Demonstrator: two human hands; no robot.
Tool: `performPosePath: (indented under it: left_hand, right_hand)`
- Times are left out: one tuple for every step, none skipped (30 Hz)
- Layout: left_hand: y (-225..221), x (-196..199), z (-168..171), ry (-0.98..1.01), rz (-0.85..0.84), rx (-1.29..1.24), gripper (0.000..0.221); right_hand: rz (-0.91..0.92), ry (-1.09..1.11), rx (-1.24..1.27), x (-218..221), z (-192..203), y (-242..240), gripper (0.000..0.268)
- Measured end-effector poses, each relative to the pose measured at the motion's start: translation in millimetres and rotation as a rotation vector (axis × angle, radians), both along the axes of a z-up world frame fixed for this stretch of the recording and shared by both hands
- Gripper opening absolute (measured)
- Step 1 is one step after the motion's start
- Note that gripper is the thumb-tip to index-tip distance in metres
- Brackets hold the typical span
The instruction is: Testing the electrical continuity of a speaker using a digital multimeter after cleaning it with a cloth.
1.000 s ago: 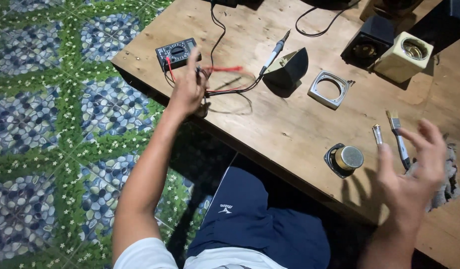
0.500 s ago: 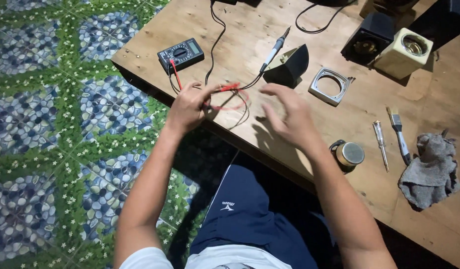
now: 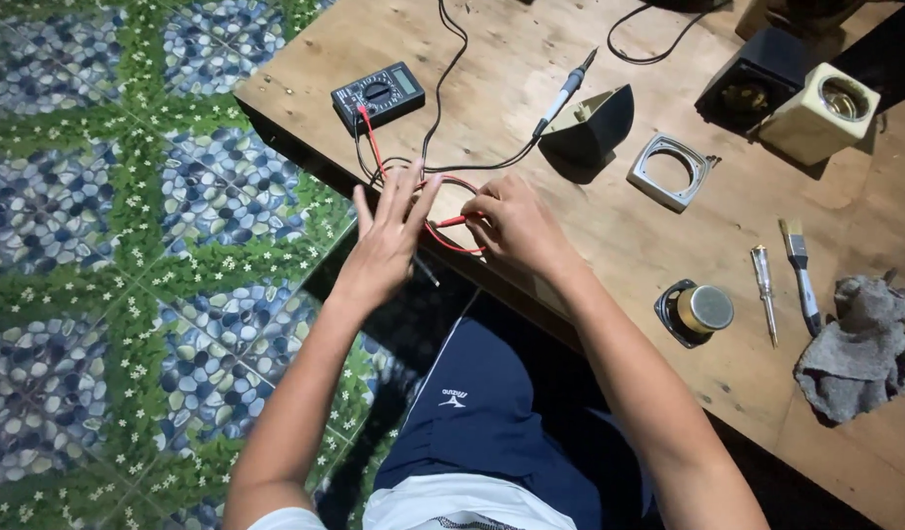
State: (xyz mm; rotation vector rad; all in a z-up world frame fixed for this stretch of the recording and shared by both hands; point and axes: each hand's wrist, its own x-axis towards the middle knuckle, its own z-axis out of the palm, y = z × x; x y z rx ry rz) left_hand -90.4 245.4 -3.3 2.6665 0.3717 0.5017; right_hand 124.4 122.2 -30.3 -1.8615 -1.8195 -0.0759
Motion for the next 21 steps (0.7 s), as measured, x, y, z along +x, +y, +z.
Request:
performPosePath:
  left_hand:
    - [-2,-6,-3,0.001,0.000,-0.003,0.085]
    - [-3,-12,-6,-0.023,0.020,-0.047,0.082]
    - [-5,-20,-9,-0.044,0.044,-0.091,0.079]
    - [-8,-25,-13,-0.041,0.049,-0.094,0.079]
    - [-10,-30,-16,-0.172,0.102,-0.084,0.068]
    - [-12,-35,-19,-0.304,0.155,-0.073,0.058]
    - [-14,-38,-18,-0.305,0.152,-0.068,0.058]
    - [-17,-40,-17,-0.408,0.179,-0.098,0.055]
    - [-22,-45,-17,-0.508,0.212,-0.132,0.054]
    - [-23,-44,-29,-0.507,0.215,-0.132,0.054]
    - [-24,-43,-40,-0.526,0.310,-0.218,0.038]
    - [-25,-42,-52,-0.543,0.404,-0.305,0.033]
    - [-28,-41,-57,-0.545,0.402,-0.305,0.033]
    - [-31,-39,-63,-0.574,0.450,-0.321,0.029]
    - [-35,-38,-70,-0.601,0.501,-0.340,0.027]
    - [-38,-34,-70,-0.601,0.503,-0.343,0.027]
    - [-40,-32,-69,-0.628,0.580,-0.425,0.027]
    - [-42,-29,-69,-0.655,0.657,-0.508,0.029]
    - [-42,-30,-77,-0.655,0.661,-0.508,0.029]
    - [-43,-31,-85,-0.612,0.679,-0.495,0.036]
    - [-43,-30,-92,-0.567,0.690,-0.483,0.045]
  right_hand:
    - [0.000,0.001,-0.003,2,1,-1,0.016]
    - [0.001,-0.044,0.070,4,2,-2,0.014]
    - [0.008,-0.086,0.143,6,2,-2,0.012]
    - [0.012,-0.083,0.139,5,7,-4,0.012]
    - [0.000,-0.068,0.173,5,12,-4,0.011]
    - [-0.013,-0.052,0.206,5,17,-5,0.011]
    - [-0.015,-0.054,0.211,5,20,-7,0.011]
    - [-0.049,-0.058,0.250,5,24,-9,0.008]
    - [-0.077,-0.059,0.284,3,26,-12,0.006]
    - [-0.074,-0.057,0.283,6,23,-13,0.006]
    - [-0.043,-0.063,0.258,8,19,-15,0.010]
    - [-0.013,-0.069,0.233,10,14,-17,0.013]
    - [-0.014,-0.071,0.233,-1,20,-21,0.013]
    - [0.053,-0.019,0.219,-13,26,-25,0.015]
    - [0.121,0.035,0.201,-26,31,-29,0.017]
    - [0.122,0.035,0.198,-34,34,-35,0.017]
    - [0.139,0.055,0.176,-42,37,-39,0.023]
    - [0.156,0.076,0.154,-51,40,-43,0.029]
    - [0.159,0.077,0.152,-55,39,-45,0.029]
    - [0.162,0.070,0.137,-58,38,-48,0.025]
    - [0.157,0.064,0.123,-61,37,-51,0.024]
